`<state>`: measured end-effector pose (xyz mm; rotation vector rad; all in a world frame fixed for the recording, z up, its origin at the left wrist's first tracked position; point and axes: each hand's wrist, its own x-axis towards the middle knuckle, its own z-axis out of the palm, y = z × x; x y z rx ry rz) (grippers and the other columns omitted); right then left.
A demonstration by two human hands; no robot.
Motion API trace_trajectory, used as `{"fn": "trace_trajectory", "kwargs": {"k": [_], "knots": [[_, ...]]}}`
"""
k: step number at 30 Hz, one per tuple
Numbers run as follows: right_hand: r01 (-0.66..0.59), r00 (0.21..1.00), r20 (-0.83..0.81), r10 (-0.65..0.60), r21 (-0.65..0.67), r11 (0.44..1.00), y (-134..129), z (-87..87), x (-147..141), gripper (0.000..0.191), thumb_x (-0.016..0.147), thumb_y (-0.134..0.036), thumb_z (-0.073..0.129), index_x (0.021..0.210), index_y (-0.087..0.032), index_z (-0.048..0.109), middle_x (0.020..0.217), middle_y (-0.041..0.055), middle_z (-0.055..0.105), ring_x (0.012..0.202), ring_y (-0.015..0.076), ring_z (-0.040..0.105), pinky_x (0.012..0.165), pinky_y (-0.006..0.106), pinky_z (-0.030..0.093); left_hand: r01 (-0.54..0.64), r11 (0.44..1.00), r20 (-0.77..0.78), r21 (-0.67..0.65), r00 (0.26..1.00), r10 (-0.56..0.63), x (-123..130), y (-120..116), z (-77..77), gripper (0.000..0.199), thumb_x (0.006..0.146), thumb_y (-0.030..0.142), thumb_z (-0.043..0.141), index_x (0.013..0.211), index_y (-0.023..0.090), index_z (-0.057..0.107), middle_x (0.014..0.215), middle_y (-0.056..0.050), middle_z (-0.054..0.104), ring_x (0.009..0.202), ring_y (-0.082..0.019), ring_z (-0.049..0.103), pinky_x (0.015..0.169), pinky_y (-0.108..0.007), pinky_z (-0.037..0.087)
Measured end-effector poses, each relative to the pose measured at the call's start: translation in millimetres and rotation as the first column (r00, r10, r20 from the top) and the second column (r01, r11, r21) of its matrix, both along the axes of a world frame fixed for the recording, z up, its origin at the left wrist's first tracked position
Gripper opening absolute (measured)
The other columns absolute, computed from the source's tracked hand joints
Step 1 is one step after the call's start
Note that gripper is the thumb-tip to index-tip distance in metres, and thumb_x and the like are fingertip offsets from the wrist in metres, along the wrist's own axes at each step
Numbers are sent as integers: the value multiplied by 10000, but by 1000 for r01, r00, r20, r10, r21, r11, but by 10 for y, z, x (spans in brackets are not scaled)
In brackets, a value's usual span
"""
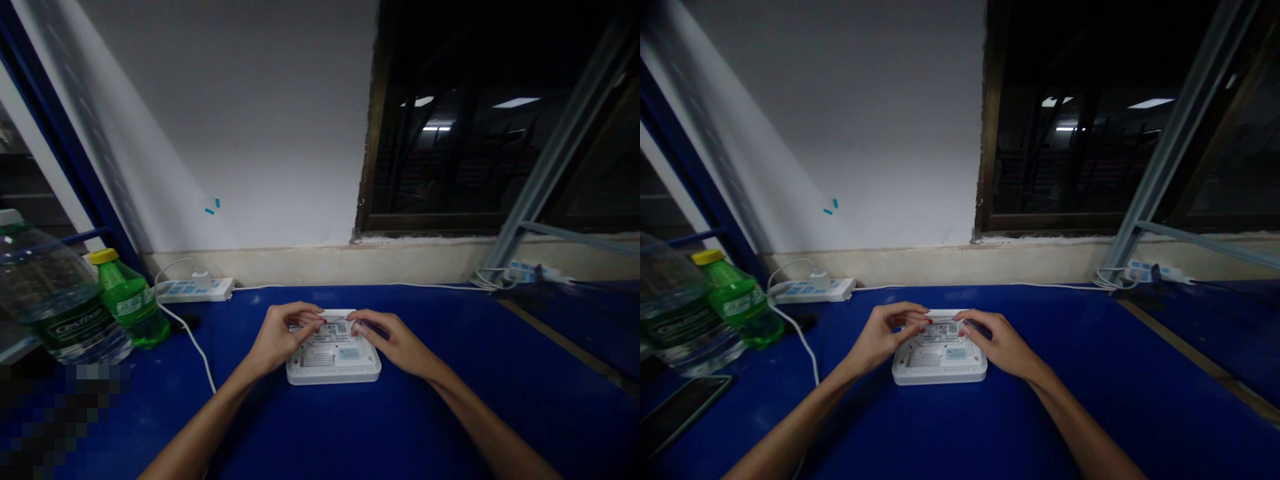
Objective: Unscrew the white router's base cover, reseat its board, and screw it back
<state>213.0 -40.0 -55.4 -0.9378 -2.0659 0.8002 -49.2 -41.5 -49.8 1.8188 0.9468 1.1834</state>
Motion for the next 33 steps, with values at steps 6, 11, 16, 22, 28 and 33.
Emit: {"fn": "trace_trajectory", "kwargs": {"k": [6,11,16,22,28,33], "knots": [[12,996,-83,-16,-50,999,-20,-36,-59,236,920,-399,620,1088,-232,621,967,42,753,897,218,700,809,329,533,41,999,-11,-8,999,-41,9,-27,16,231,842,310,740,1020,170,697,887,-71,763,808,-214,731,768,-344,579],[46,999,2,-46,46,998,-24,-16,-28,183,893,-367,656,991,-223,713,968,48,751,898,225,697,824,326,524,63,998,-36,-28,997,-64,18,-45,15,251,823,320,759,1009,173,677,805,-53,754,714,-195,719,682,-304,570],[37,999,31,-40,81,996,-50,27,-12,152,869,-300,681,989,-224,734,956,41,762,885,222,706,791,307,520,78,995,-14,-68,997,-79,29,-57,32,267,828,336,757,995,173,629,738,-42,741,646,-177,704,623,-258,545],[-13,998,70,7,84,996,-123,16,-103,174,844,-322,722,1004,-255,735,974,25,764,904,218,711,820,298,515,134,981,6,-138,991,-135,155,-122,-40,343,822,393,767,989,186,551,647,-18,715,554,-160,664,558,-231,519],[20,999,25,-26,195,981,-171,-103,-245,179,855,-393,715,919,-228,686,893,30,736,867,199,692,797,283,500,112,987,39,-114,993,-109,245,-140,-150,415,811,388,783,1003,219,457,559,45,662,445,-118,580,465,-172,442],[37,999,-27,-33,203,978,-181,-101,-274,175,826,-363,750,847,-203,682,805,13,727,772,168,685,705,248,485,95,990,34,-103,995,-92,231,-136,-169,428,813,378,785,991,226,427,559,39,671,444,-117,580,457,-161,426]]}}
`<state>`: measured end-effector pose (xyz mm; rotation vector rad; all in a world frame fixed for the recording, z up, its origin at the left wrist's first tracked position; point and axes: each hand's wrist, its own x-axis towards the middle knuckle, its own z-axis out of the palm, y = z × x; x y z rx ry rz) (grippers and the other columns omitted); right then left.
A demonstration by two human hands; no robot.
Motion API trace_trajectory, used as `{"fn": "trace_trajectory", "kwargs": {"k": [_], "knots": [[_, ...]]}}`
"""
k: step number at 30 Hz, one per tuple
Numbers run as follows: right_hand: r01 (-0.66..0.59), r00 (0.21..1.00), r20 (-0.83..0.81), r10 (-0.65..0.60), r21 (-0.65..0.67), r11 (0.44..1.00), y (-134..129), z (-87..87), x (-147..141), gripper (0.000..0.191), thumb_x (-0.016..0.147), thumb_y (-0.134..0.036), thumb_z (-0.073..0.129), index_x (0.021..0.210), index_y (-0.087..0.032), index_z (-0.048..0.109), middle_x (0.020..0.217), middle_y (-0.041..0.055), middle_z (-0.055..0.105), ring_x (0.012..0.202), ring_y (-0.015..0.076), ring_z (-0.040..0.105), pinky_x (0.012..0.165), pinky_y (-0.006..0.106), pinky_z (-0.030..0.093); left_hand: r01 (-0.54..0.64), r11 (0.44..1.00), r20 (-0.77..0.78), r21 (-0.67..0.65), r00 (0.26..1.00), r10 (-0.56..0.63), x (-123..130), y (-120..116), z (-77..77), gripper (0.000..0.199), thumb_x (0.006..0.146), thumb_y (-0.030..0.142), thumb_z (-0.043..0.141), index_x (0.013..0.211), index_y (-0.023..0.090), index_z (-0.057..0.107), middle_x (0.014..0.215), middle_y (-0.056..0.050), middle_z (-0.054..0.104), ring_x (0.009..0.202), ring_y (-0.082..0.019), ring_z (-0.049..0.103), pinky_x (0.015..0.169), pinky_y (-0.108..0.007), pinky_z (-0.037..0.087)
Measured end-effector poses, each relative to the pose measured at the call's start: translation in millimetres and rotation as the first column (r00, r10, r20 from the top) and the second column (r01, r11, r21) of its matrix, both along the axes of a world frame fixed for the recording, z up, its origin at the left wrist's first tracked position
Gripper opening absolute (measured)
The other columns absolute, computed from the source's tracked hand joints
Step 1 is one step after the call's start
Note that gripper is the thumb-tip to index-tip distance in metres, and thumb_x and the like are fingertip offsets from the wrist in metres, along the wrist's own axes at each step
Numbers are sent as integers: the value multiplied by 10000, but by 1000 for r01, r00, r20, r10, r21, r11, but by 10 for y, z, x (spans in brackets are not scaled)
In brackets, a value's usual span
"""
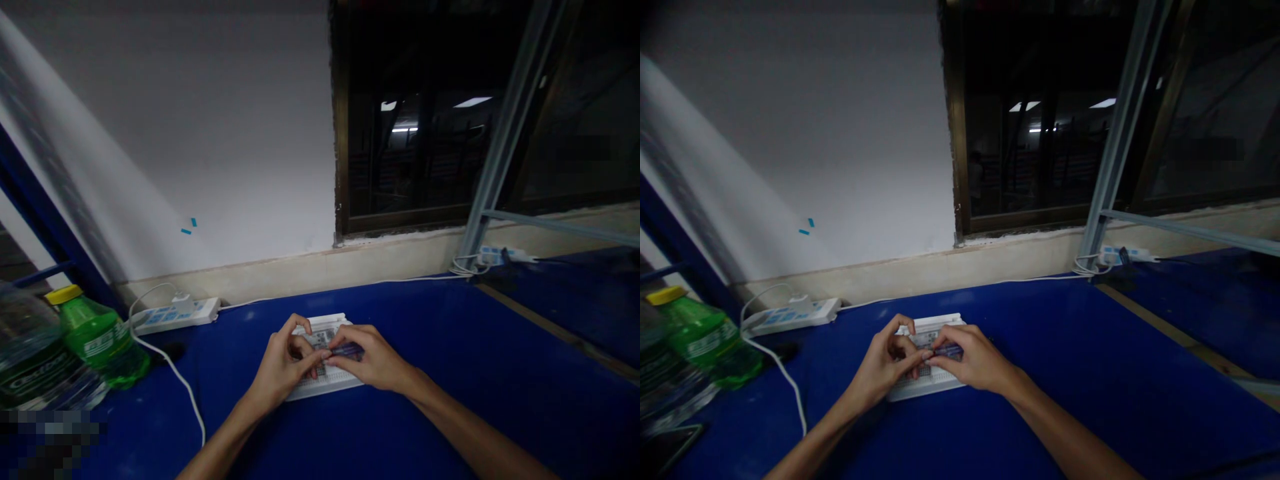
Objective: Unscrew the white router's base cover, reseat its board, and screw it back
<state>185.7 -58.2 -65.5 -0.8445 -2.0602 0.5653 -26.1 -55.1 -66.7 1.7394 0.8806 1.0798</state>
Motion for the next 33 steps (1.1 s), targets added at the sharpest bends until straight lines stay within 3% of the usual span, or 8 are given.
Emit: {"fn": "trace_trajectory", "kwargs": {"k": [9,13,16,19,22,27,30,33], "knots": [[-117,993,-46,113,-94,989,-28,28,-53,126,864,-318,703,916,-204,693,820,1,742,755,148,703,675,226,497,5,1000,-20,3,1000,-5,30,-20,28,385,861,439,716,990,243,411,580,47,672,455,-150,614,471,-209,488],[-88,991,-109,75,-118,989,6,38,-31,131,867,-324,692,920,-204,703,872,14,757,802,160,722,728,233,525,-98,972,-211,215,967,144,-121,-17,159,223,1005,448,464,1111,251,449,761,14,713,667,-173,689,620,-252,512],[26,989,-138,-45,-141,990,102,74,113,191,869,-352,682,991,-206,700,873,25,762,801,179,726,715,253,535,-159,905,-350,394,885,308,-266,10,265,236,1032,427,384,1181,263,466,858,7,708,784,-185,682,745,-292,488],[100,979,-156,-130,-182,978,238,130,384,244,892,-394,642,1023,-198,706,892,42,765,833,196,726,756,284,540,-166,864,-448,476,800,400,-363,45,316,259,1044,427,339,1140,257,509,864,0,687,797,-198,664,745,-303,454],[176,982,-34,-186,-196,965,356,182,727,266,881,-415,640,978,-184,730,908,57,764,802,205,730,771,302,537,-104,854,-528,511,746,406,-391,76,316,291,1050,425,316,1078,244,542,899,-15,668,811,-205,650,748,-312,444],[260,913,374,-165,-222,940,436,208,1196,247,857,-406,649,865,-191,770,747,42,754,659,194,699,660,282,503,150,856,-673,495,689,269,-386,122,292,332,1055,407,313,1123,225,582,1054,-55,644,984,-222,619,874,-344,465],[294,875,462,-141,-277,915,434,205,1311,239,835,-398,663,830,-185,772,683,43,743,627,196,689,606,266,481,243,839,-705,487,676,213,-393,140,277,348,1056,406,327,1123,204,601,1083,-65,638,1032,-220,593,925,-354,461],[285,874,476,-101,-332,899,419,212,1334,233,824,-390,669,811,-182,772,662,46,739,613,191,684,578,253,466,254,839,-712,481,671,205,-401,149,264,363,1058,416,327,1136,204,611,1082,-61,643,1030,-217,590,952,-371,453]]}}
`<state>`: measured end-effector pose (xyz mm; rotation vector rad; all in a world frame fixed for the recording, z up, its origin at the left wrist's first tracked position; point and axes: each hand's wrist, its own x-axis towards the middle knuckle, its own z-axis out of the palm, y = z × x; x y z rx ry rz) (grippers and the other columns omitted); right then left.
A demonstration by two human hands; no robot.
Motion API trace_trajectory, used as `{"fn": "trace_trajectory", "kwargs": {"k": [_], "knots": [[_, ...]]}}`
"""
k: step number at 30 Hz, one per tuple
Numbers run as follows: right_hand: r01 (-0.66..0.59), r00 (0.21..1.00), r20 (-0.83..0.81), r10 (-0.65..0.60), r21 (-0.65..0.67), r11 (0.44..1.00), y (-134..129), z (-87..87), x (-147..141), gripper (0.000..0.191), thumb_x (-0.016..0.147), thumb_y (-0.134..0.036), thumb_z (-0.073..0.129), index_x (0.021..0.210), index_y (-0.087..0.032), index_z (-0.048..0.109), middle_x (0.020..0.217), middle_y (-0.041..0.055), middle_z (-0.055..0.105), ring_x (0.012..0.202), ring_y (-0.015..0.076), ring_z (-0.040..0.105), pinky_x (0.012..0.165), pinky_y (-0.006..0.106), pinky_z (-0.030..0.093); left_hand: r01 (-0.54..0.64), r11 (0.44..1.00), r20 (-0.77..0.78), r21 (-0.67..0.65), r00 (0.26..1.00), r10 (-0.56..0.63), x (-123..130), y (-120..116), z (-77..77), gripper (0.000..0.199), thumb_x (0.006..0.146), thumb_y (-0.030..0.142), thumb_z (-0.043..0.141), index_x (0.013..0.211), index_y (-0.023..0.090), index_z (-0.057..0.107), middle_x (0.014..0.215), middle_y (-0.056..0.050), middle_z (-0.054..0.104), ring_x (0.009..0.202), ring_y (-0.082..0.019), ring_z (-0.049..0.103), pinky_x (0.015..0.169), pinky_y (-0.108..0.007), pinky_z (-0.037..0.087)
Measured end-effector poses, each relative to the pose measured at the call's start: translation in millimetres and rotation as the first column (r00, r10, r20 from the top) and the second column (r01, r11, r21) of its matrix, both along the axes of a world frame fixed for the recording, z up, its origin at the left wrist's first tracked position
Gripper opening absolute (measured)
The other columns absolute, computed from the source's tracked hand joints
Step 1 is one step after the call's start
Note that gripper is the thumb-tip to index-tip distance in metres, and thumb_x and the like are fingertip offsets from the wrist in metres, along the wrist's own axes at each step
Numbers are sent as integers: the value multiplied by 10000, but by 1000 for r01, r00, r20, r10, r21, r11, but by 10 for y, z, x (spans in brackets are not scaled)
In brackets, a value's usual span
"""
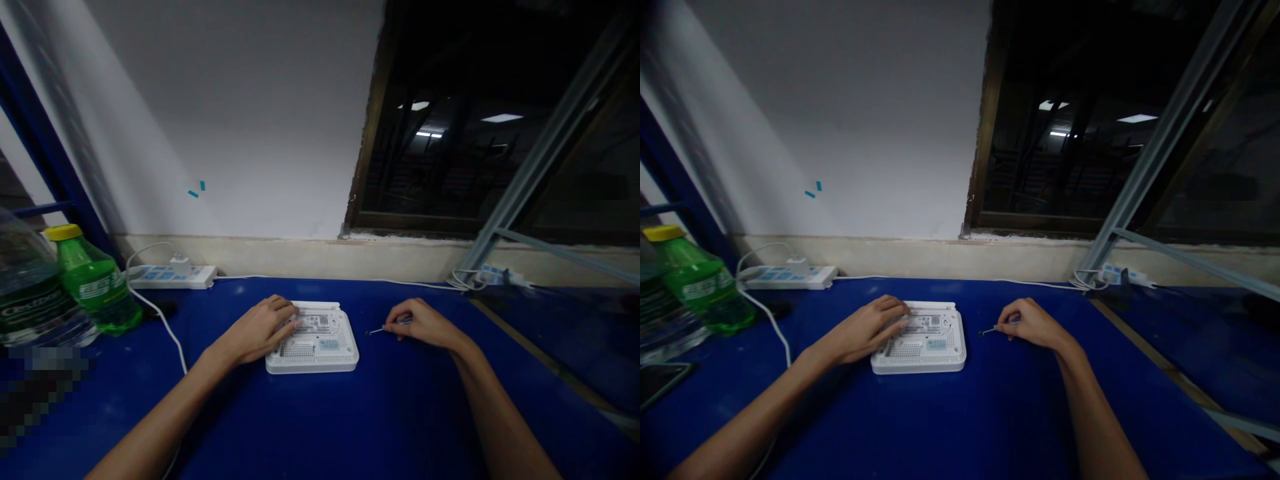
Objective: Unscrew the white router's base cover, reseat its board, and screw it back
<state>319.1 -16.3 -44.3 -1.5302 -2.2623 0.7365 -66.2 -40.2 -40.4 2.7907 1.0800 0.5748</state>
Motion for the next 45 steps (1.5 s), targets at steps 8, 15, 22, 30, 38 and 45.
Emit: {"fn": "trace_trajectory", "kwargs": {"k": [8,15,22,30,38,45], "knots": [[29,998,46,-30,22,999,6,5,27,237,819,-394,664,802,-185,773,663,46,741,613,191,684,573,251,455,-8,1000,-1,-11,1000,8,-4,11,-28,391,1054,449,323,1206,223,604,1153,-64,640,1075,-227,581,976,-391,448],[76,995,-75,-66,149,986,-15,95,-7,265,843,-420,638,852,-194,776,742,47,752,656,200,692,663,287,500,5,1000,35,-9,999,-5,11,-8,-28,390,1052,446,327,1193,225,616,1137,-67,646,1069,-230,587,972,-400,457],[175,948,-306,-87,271,947,-24,53,-270,347,847,-502,635,878,-186,776,825,74,765,722,226,709,738,344,537,19,1000,43,-14,999,-18,20,-8,-43,375,1047,439,349,1222,236,612,1159,-72,639,1087,-235,578,981,-407,451],[48,950,-312,24,220,974,-29,-94,-547,269,878,-411,627,867,-181,766,790,48,757,702,192,706,694,292,533,6,1000,5,-22,1000,-6,20,-2,-58,391,1049,444,336,1267,237,586,1196,-75,630,1115,-239,572,999,-409,439],[2,969,-240,53,222,975,-22,-120,-565,239,875,-383,631,875,-195,780,789,31,762,697,188,696,710,288,535,15,1000,19,-17,1000,-14,23,-3,-60,389,1049,442,341,1267,233,586,1208,-79,633,1115,-244,579,1003,-429,439],[-2,979,-195,58,277,961,-45,-75,-544,212,871,-358,627,884,-220,787,846,28,777,785,205,712,748,294,532,19,1000,47,-20,999,-18,12,11,-90,403,1042,465,345,1234,234,614,1191,-84,642,1099,-242,590,979,-423,459]]}}
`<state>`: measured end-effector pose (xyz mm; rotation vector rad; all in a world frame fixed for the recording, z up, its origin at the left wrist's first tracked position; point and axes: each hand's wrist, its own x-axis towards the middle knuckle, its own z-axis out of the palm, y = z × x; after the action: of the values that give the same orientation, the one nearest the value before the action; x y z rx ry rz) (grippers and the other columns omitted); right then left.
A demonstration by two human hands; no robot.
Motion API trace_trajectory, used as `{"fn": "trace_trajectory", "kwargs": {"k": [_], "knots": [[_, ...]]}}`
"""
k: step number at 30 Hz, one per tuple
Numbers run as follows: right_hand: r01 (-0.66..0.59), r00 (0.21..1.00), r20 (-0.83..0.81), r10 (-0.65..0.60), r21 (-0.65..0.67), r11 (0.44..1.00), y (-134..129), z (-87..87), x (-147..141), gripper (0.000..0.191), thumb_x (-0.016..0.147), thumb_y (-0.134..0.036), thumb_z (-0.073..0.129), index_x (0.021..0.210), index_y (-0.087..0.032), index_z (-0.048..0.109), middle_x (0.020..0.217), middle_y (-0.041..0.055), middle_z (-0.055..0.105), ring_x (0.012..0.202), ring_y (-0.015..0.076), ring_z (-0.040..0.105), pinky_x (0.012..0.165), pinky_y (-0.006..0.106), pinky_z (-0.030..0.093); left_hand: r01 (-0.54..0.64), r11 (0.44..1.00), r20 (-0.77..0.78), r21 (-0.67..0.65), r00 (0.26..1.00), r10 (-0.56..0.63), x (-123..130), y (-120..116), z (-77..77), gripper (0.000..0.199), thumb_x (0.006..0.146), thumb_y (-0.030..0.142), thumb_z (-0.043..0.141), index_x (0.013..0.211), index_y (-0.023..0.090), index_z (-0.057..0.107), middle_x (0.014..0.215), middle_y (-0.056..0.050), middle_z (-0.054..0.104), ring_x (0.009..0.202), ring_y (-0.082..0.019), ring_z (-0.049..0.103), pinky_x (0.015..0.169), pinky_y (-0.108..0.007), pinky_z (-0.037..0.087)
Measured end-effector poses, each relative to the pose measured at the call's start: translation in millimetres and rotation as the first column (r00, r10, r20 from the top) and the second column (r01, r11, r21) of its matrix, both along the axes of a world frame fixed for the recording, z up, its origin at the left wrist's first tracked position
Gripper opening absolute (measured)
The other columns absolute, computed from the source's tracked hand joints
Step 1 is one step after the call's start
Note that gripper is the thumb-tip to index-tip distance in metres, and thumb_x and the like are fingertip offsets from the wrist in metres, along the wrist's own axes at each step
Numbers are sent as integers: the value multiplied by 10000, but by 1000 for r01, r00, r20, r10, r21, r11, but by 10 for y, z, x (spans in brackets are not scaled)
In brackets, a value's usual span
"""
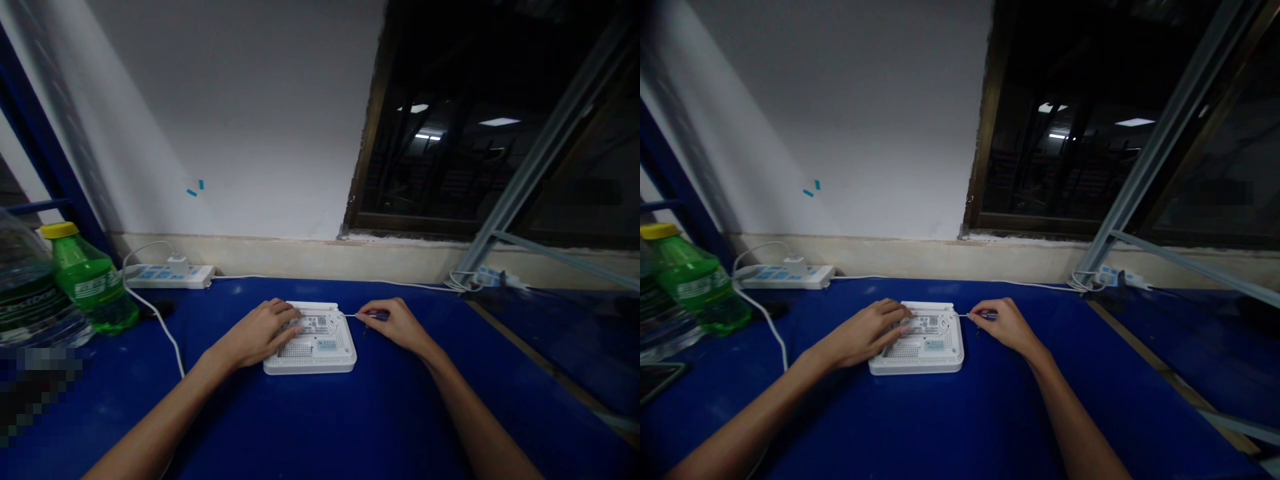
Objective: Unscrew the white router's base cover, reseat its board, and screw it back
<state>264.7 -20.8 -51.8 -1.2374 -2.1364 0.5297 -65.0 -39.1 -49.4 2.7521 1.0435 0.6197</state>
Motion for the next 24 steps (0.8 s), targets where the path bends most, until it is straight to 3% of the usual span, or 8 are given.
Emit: {"fn": "trace_trajectory", "kwargs": {"k": [4,8,11,15,20,24], "knots": [[-38,997,72,39,-17,999,30,79,-15,227,880,-365,616,906,-226,792,850,32,781,781,207,712,726,290,517,-3,1000,-12,-20,1000,3,-18,-11,10,423,1015,509,397,1274,236,591,1237,-97,626,1137,-263,583,990,-446,453],[-87,943,324,74,28,996,145,358,-100,166,848,-333,657,881,-253,799,851,33,781,767,216,705,697,288,481,-9,999,-41,-34,999,8,-42,-32,13,705,798,687,648,1338,247,541,1299,-114,593,1177,-325,561,999,-503,445],[-146,821,564,88,58,988,243,655,-272,97,760,-296,744,832,-279,806,798,29,776,741,231,696,660,291,446,-1,1000,-48,-22,999,0,-59,-34,-16,870,669,738,728,1362,254,522,1337,-132,567,1202,-359,542,1008,-537,432],[-238,629,767,124,38,971,319,939,-598,103,674,-217,774,754,-272,808,710,33,750,668,221,675,587,285,408,6,1000,-43,-21,999,-7,-75,-15,-68,945,631,765,731,1393,256,495,1372,-153,539,1230,-376,521,1009,-557,426],[-280,572,806,152,18,960,349,1011,-845,166,608,-107,745,655,-261,784,590,6,707,563,172,627,543,266,374,7,1000,-42,-25,999,-8,-75,-13,-65,911,646,730,740,1388,256,504,1353,-154,552,1225,-380,517,1004,-561,425],[-306,554,817,159,22,952,369,1003,-875,179,622,-100,727,696,-249,794,637,23,731,580,178,630,546,273,373,-4,999,-63,-40,998,2,-74,-21,-53,928,634,734,748,1395,265,495,1364,-147,544,1229,-378,515,1028,-576,402]]}}
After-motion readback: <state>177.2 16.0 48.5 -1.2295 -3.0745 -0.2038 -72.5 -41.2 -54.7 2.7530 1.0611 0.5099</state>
